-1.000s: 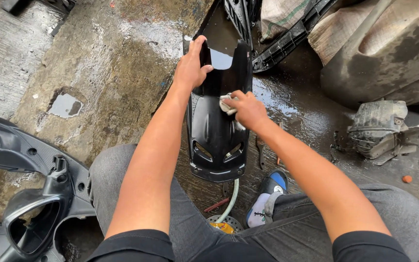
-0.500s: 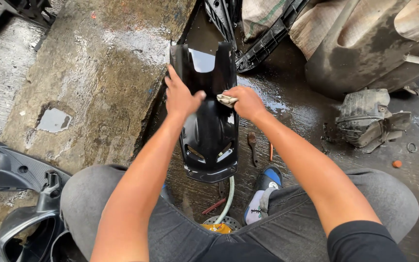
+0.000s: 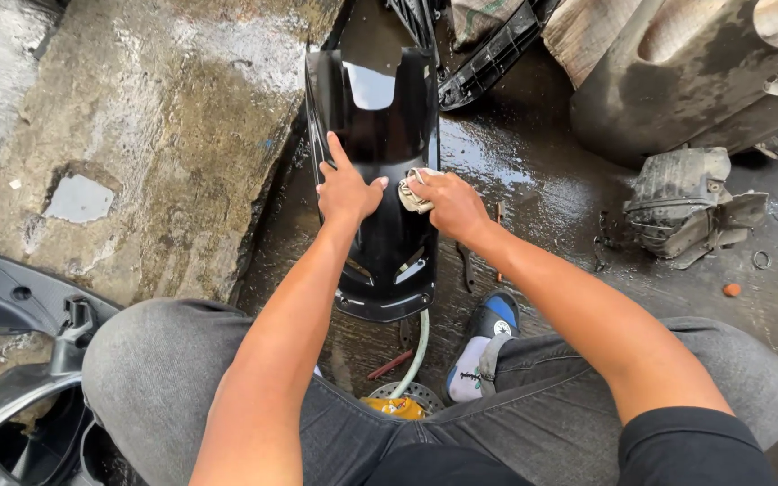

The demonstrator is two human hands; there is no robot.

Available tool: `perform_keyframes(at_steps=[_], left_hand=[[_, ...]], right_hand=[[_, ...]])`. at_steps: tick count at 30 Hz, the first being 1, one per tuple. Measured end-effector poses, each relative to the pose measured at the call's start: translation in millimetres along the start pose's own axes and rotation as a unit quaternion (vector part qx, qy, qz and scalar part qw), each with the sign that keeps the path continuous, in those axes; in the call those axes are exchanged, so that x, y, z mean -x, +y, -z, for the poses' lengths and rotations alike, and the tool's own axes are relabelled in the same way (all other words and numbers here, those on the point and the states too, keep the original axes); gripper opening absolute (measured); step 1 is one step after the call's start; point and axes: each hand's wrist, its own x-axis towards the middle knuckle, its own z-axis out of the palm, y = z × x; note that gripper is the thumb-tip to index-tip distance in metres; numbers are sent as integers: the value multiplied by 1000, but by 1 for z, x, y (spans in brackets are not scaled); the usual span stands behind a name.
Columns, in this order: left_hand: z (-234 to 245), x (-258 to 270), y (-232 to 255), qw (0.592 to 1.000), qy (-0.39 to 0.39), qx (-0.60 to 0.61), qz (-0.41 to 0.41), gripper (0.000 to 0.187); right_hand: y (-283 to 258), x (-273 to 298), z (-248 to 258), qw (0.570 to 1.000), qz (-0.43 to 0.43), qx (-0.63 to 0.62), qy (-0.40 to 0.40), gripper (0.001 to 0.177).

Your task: Cleaning motorcycle fairings and plastic body components using a wet cloth

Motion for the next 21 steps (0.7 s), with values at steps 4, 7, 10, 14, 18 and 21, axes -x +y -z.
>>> perform_keyframes(at_steps=[4, 7, 10, 14, 18, 21], left_hand=[[4, 2, 2, 1000, -9, -10, 0, 115], [1, 1, 1, 1000, -6, -13, -2, 115], [-6, -4, -3, 1000, 11, 3, -1, 115], [-22, -23, -15, 1000, 29, -7, 3, 115], [-34, -42, -27, 1000, 22, 7, 6, 105], [-24, -37, -22, 1000, 8, -11, 7, 102]], right_hand=[[-8, 18, -4, 999, -15, 24, -34, 66], [-18, 30, -3, 998, -15, 35, -43, 68], [-28, 42, -5, 998, -19, 45, -50, 68], [-35, 67, -22, 995, -6, 66, -68, 67], [-65, 89, -20, 989, 3, 56, -139, 66], [-67, 81, -3, 986, -22, 13, -166, 65]])
